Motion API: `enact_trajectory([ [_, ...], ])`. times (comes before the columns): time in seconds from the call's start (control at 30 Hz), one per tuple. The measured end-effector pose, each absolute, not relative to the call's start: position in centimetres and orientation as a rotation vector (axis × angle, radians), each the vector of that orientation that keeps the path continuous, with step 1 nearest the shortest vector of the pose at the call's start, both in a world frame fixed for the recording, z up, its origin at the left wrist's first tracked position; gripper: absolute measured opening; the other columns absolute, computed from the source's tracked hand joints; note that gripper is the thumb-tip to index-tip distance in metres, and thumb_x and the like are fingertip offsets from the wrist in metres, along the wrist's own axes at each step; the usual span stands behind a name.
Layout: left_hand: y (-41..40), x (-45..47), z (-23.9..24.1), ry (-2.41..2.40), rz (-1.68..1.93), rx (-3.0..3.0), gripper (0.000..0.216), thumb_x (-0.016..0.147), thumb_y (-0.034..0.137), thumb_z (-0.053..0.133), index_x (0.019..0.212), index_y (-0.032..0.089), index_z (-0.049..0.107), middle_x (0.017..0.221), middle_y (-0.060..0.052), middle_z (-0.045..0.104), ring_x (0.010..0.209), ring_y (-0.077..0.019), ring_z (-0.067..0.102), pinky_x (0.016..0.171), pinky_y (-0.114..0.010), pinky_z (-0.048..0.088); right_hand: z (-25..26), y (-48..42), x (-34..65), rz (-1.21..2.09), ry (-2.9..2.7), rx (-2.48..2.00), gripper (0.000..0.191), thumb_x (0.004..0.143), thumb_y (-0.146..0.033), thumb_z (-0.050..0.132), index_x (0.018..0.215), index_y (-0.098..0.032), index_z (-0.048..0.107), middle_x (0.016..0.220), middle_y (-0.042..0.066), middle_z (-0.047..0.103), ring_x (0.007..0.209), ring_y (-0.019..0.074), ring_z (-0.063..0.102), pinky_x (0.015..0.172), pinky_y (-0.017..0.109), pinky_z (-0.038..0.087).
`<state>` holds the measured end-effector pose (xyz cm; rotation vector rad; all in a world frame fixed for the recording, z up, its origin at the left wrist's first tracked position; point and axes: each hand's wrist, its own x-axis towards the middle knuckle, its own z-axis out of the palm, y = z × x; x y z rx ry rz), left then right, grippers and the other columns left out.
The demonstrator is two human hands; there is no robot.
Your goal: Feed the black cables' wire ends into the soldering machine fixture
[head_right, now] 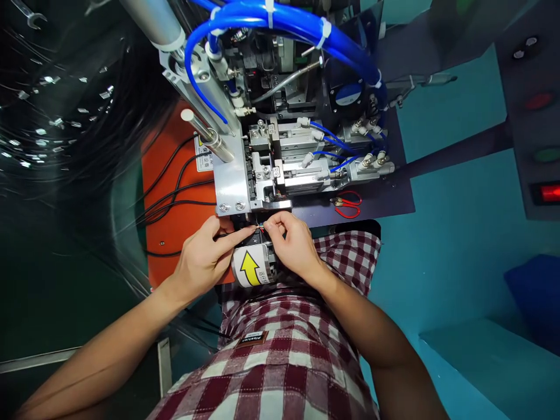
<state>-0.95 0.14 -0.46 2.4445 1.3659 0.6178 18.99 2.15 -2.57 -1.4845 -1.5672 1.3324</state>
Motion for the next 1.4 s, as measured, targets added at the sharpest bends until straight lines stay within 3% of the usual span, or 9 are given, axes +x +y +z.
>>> enact_trajectory([
  [0.6,0.0,-0.4,0.0,1.454,0.466,2.695,0.032,0.088,0.015,0.048,0.115,0.018,0.066,0.083,-0.008,0.054,0.071,-0.0181,0.049,0.058,-0.028,0.039,-1.4,1.8,18.4,1.113,-1.723,-1.593,0.018,0.093,-0.028,0.047,0.077,-0.020,0.052,0.071,0.000,0.056,0.063,0.0142,0.051,0.061,0.027,0.039],
  [0.77,0.1,-0.3,0.1,1.445,0.481,2.697,0.031,0.088,0.016,0.049,0.113,0.016,0.067,0.084,-0.009,0.055,0.072,-0.0186,0.049,0.059,-0.028,0.040,-1.2,1.8,18.4,0.964,-1.847,-1.562,0.015,0.092,-0.023,0.047,0.079,-0.019,0.051,0.079,0.003,0.058,0.072,0.0166,0.053,0.067,0.029,0.039],
  [1.03,0.1,-0.2,0.1,1.479,0.480,2.668,0.030,0.089,0.016,0.048,0.111,0.018,0.068,0.085,-0.009,0.055,0.073,-0.0187,0.050,0.059,-0.028,0.041,-1.6,2.4,18.6,1.525,-1.487,-1.555,0.021,0.091,-0.034,0.049,0.077,-0.019,0.053,0.059,-0.004,0.049,0.052,0.0116,0.044,0.049,0.024,0.035],
  [1.17,0.1,-0.2,0.1,1.487,0.459,2.644,0.031,0.089,0.017,0.047,0.111,0.019,0.068,0.086,-0.009,0.055,0.075,-0.0192,0.052,0.061,-0.029,0.042,-1.4,2.3,18.5,1.306,-1.583,-1.591,0.020,0.090,-0.032,0.050,0.075,-0.019,0.054,0.068,-0.001,0.054,0.058,0.0117,0.046,0.054,0.025,0.037],
  [1.4,0.0,-0.3,-0.1,1.489,0.510,2.554,0.032,0.088,0.012,0.047,0.111,0.019,0.068,0.088,-0.009,0.056,0.079,-0.0191,0.054,0.064,-0.028,0.044,-2.0,2.2,18.7,1.449,-1.477,-1.525,0.018,0.090,-0.033,0.052,0.079,-0.019,0.054,0.065,-0.003,0.053,0.054,0.0110,0.047,0.051,0.023,0.036],
])
